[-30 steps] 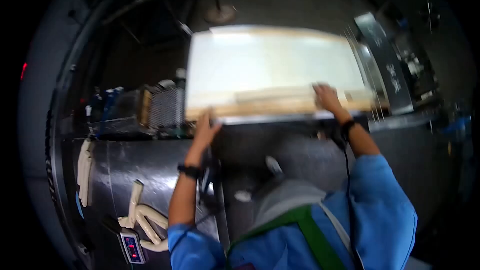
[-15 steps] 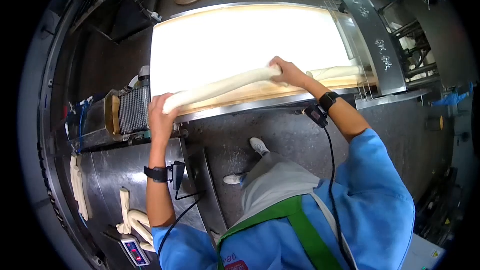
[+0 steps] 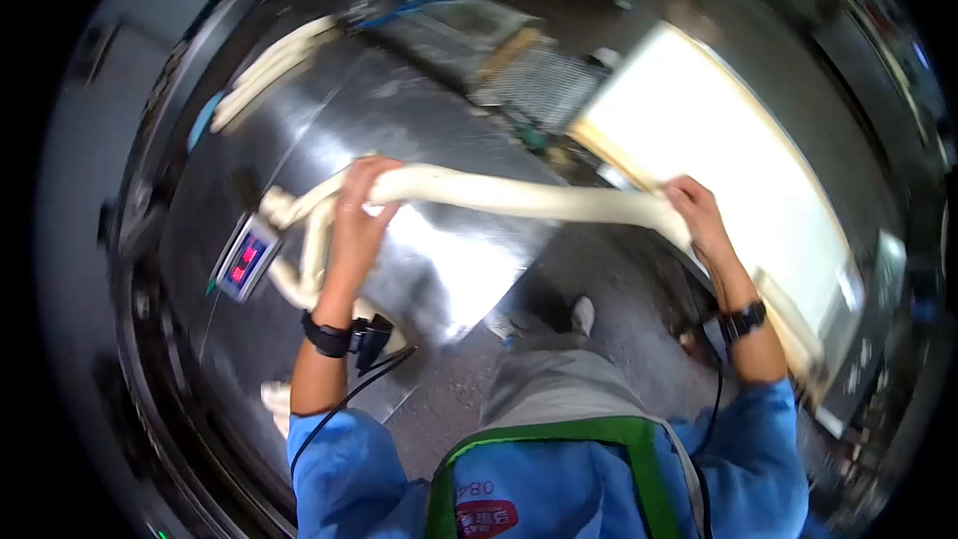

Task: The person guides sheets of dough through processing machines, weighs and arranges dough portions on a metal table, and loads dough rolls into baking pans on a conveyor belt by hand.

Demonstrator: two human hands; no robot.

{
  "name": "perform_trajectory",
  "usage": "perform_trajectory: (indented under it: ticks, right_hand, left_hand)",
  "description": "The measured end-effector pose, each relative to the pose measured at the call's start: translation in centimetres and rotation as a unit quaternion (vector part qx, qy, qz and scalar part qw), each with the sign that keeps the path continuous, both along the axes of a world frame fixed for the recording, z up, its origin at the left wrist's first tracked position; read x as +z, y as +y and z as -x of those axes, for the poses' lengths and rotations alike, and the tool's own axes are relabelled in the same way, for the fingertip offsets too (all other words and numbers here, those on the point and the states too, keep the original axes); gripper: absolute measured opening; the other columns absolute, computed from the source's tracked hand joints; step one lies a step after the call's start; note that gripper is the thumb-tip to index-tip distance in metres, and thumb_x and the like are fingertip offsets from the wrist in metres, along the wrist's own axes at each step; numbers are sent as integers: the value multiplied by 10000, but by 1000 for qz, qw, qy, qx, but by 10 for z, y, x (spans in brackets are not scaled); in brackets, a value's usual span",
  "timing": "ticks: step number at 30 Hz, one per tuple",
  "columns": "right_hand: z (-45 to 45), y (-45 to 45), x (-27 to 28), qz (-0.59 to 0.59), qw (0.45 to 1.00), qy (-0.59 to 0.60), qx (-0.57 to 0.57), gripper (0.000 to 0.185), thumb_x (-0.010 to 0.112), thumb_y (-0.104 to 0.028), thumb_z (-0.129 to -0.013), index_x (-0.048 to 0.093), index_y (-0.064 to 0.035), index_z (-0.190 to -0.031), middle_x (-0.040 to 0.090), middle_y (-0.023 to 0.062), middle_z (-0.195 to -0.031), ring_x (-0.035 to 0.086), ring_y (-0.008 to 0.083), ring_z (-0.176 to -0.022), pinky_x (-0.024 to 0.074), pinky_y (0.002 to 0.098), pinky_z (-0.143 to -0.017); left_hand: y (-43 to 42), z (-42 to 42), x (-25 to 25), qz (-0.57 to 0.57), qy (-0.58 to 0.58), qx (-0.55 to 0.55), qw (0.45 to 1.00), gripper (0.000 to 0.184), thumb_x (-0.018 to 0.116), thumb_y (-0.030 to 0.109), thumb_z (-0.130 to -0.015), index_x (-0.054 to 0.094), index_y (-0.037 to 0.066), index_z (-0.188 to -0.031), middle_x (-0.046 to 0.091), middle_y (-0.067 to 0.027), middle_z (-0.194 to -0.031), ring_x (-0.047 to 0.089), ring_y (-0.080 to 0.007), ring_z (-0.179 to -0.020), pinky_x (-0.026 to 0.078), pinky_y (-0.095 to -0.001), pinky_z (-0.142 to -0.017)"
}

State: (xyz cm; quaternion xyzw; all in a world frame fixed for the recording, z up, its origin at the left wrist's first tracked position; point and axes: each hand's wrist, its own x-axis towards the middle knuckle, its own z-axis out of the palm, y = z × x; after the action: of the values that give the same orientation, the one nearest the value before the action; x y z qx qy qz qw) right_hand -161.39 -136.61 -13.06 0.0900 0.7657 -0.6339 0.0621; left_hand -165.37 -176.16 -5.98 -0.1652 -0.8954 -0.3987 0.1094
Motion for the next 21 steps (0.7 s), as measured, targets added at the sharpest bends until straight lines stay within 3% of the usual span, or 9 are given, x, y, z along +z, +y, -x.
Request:
perform_trajectory:
  ticks: [5,8,12,13,14,16,17,19,21]
  right_hand:
    - [49,-84,-21,75,992,-25,-101,227,490,-224,-854,574,-13,-851,542,16,-715,482,84,-648,403,204,-626]
    - [110,-162,6,30,996,39,69,256,494,-262,-853,565,-17,-830,561,39,-715,511,102,-636,423,235,-595]
    - [200,-287,48,265,944,28,193,404,432,-432,-849,532,-58,-965,569,64,-823,561,160,-728,457,279,-644]
    - [226,-304,35,6,959,215,183,315,433,-350,-840,558,-66,-891,578,88,-805,561,197,-736,456,321,-656]
    - [253,-320,21,-276,892,350,77,246,433,-269,-831,584,-75,-816,587,113,-788,561,233,-744,456,363,-668]
    - [253,-340,-16,-281,812,506,74,152,514,-191,-718,576,-54,-692,576,134,-745,557,264,-707,440,376,-629]
    - [191,-312,14,-148,928,316,130,187,567,-234,-689,581,-59,-753,573,124,-755,542,266,-786,441,383,-671]
    - [128,-282,-17,-208,924,225,228,391,564,-307,-729,492,-85,-1043,478,163,-1043,437,306,-996,391,419,-825]
    - [85,-219,-68,-265,896,236,266,399,578,-247,-735,465,-75,-1077,441,168,-1096,428,326,-1017,369,429,-857]
  left_hand:
    - [-99,-25,9,10,-60,26,998,352,606,-63,-620,559,58,-947,524,-56,-925,512,-195,-919,395,-285,-808]
    - [-184,15,5,-68,-80,76,992,340,582,-44,-649,542,45,-974,531,-43,-927,503,-148,-904,391,-265,-802]
    - [-277,71,17,-52,-112,202,972,558,541,194,-771,305,89,-1265,450,-124,-1152,415,-203,-1062,314,-293,-899]
    - [-265,69,29,-67,-173,368,911,671,589,187,-750,237,105,-1315,302,-119,-1315,334,-232,-1172,293,-300,-938]
    - [-314,96,2,-33,-154,356,921,730,599,236,-754,179,85,-1332,183,-117,-1376,226,-232,-1246,230,-318,-985]
    - [-362,142,-40,10,-23,295,955,689,599,194,-761,218,16,-1307,217,-145,-1356,255,-237,-1227,239,-338,-986]
    - [-381,167,-64,96,44,210,972,650,599,172,-761,260,-2,-1288,231,-165,-1343,275,-236,-1211,251,-340,-978]
    - [-325,151,-73,90,-38,207,974,580,560,201,-793,299,33,-1283,256,-160,-1328,278,-241,-1206,248,-338,-976]
    - [-244,125,-74,2,-172,78,982,523,510,255,-823,317,102,-1284,256,-123,-1328,215,-245,-1234,206,-371,-998]
